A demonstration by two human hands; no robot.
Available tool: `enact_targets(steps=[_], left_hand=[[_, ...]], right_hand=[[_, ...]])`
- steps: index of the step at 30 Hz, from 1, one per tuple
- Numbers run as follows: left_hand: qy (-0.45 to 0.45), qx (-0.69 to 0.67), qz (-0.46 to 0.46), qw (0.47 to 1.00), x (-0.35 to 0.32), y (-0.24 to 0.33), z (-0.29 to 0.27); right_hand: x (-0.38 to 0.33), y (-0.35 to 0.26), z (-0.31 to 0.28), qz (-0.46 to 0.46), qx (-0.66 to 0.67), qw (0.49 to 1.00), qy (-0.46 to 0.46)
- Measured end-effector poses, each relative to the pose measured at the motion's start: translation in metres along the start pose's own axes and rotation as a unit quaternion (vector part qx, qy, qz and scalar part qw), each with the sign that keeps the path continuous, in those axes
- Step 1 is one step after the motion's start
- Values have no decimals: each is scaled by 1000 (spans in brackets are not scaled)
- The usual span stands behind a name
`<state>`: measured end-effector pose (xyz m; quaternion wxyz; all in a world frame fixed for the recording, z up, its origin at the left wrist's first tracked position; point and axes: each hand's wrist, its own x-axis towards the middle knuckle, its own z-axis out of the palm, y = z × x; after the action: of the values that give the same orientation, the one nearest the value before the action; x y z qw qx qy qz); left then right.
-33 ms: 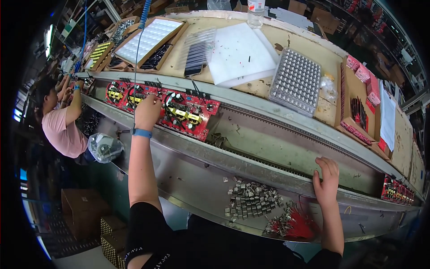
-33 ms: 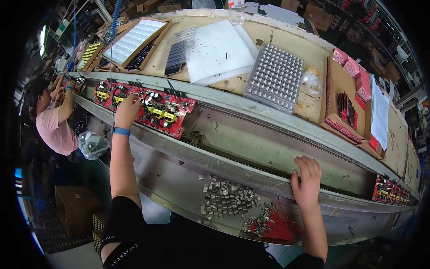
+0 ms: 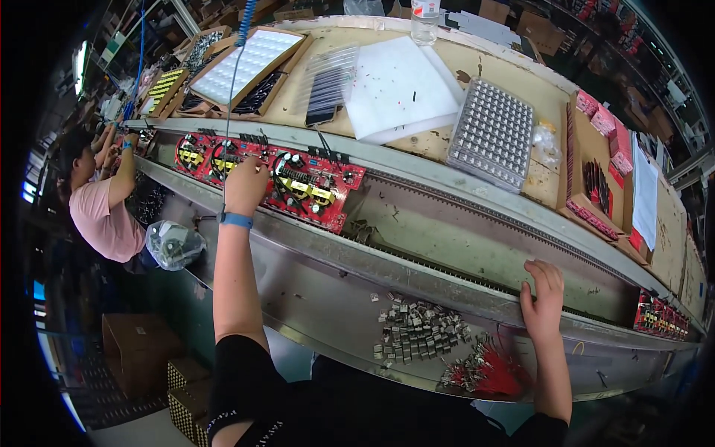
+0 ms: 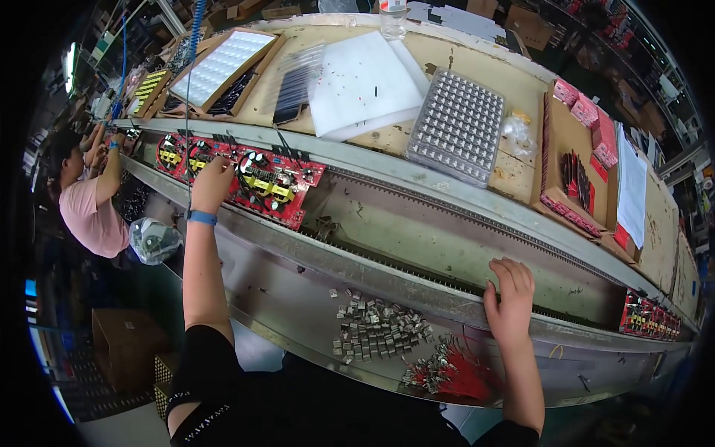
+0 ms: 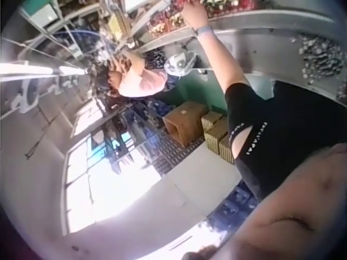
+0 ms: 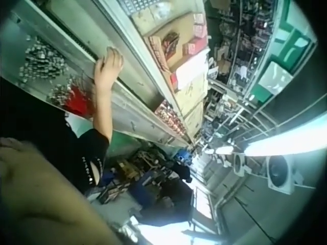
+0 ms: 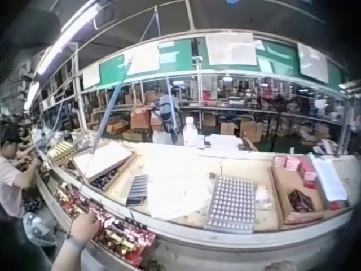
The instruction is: The person assembles circuit boards along an assembly line by inserting module boards and connecting wires into each board by hand, then slides the circuit boards along the track.
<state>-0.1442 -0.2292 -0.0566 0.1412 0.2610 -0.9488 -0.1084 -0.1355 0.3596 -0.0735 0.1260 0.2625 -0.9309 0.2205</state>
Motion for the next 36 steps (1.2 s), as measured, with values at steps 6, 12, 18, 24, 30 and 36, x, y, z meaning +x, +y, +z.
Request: enact_targets(steps=[6, 12, 18, 24, 30, 36], left_hand=[[-42, 48, -26, 998, -2, 9, 4], [-72, 105, 21, 992, -9, 10, 9], [-56, 43, 55, 996, -14, 8, 0], [-152, -131, 149, 968, -49, 73, -3], [-322, -253, 198, 891, -107, 142, -1], [-376, -305, 337, 807, -134, 155, 21]], right_hand=[[1, -2, -1, 8, 7, 1000, -6], [0, -2, -1, 9, 16, 1000, -8], [2, -4, -2, 10, 24, 1000, -14], [2, -1, -1, 9, 25, 1000, -10], [0, 4, 1, -4, 27, 1000, -6], [-1, 4, 3, 15, 28, 999, 1]])
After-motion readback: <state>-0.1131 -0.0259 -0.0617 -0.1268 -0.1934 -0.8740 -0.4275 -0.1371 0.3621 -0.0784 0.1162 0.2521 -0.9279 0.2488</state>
